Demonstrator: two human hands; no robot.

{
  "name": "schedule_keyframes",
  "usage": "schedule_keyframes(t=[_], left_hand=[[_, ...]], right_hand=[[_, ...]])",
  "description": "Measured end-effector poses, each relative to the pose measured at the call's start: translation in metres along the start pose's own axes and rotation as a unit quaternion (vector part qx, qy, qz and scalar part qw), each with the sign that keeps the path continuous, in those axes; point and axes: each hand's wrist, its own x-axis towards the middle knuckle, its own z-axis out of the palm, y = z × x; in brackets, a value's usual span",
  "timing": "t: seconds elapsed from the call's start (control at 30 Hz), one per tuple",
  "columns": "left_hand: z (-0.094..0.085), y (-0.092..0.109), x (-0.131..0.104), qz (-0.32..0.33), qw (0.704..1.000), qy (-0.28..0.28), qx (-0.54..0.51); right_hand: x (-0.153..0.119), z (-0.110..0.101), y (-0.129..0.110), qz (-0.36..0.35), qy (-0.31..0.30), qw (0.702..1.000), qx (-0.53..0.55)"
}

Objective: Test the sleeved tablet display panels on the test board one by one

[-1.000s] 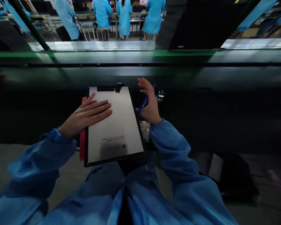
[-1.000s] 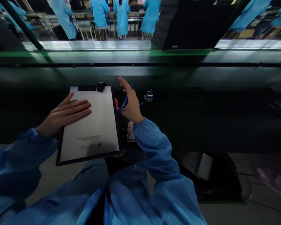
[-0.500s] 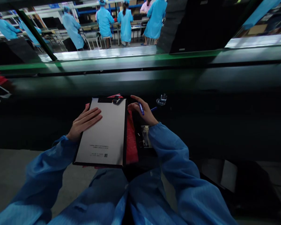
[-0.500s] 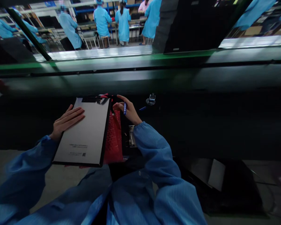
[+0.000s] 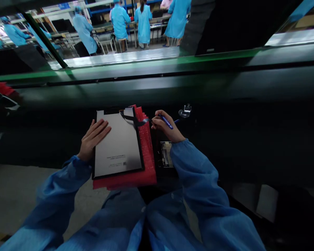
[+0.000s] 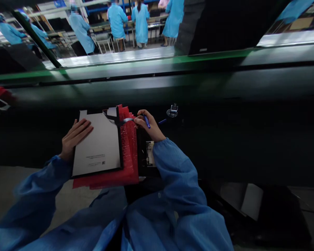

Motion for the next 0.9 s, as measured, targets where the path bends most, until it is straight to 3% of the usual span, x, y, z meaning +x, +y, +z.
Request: schedule_keyframes(t=[0.17, 0.37, 0.43, 0.5, 0.6, 0.73, 0.8, 0.9], left_hand=[[0.008, -0.005, -0.006, -0.032, 0.999, -0.021, 0.016], [-0.007, -0.021, 0.000, -0.072, 0.976, -0.199, -0.044], [-0.015, -0.028, -0.004, -0.134, 0.974, -0.183, -0.015], [-0.018, -0.034, -0.017, -0.231, 0.966, -0.116, -0.020], [-0.009, -0.033, -0.043, -0.358, 0.930, -0.036, -0.078], [0.017, -0.011, -0.059, -0.407, 0.893, -0.096, -0.168], [0.027, -0.002, -0.053, -0.428, 0.877, -0.108, -0.190], [0.033, -0.001, -0.039, -0.422, 0.881, -0.112, -0.181]], right_hand=[[-0.006, -0.003, -0.002, 0.026, -0.038, 0.999, 0.010], [-0.011, -0.004, 0.003, -0.027, -0.067, 0.985, -0.154], [-0.013, -0.003, 0.005, -0.032, -0.085, 0.980, -0.178], [-0.015, 0.000, 0.004, -0.035, -0.109, 0.977, -0.182], [-0.019, 0.005, 0.001, -0.036, -0.144, 0.973, -0.177], [-0.023, 0.010, -0.002, -0.025, -0.177, 0.974, -0.137], [-0.026, 0.011, -0.003, -0.020, -0.185, 0.975, -0.121], [-0.029, 0.010, -0.005, -0.004, -0.181, 0.978, -0.105]])
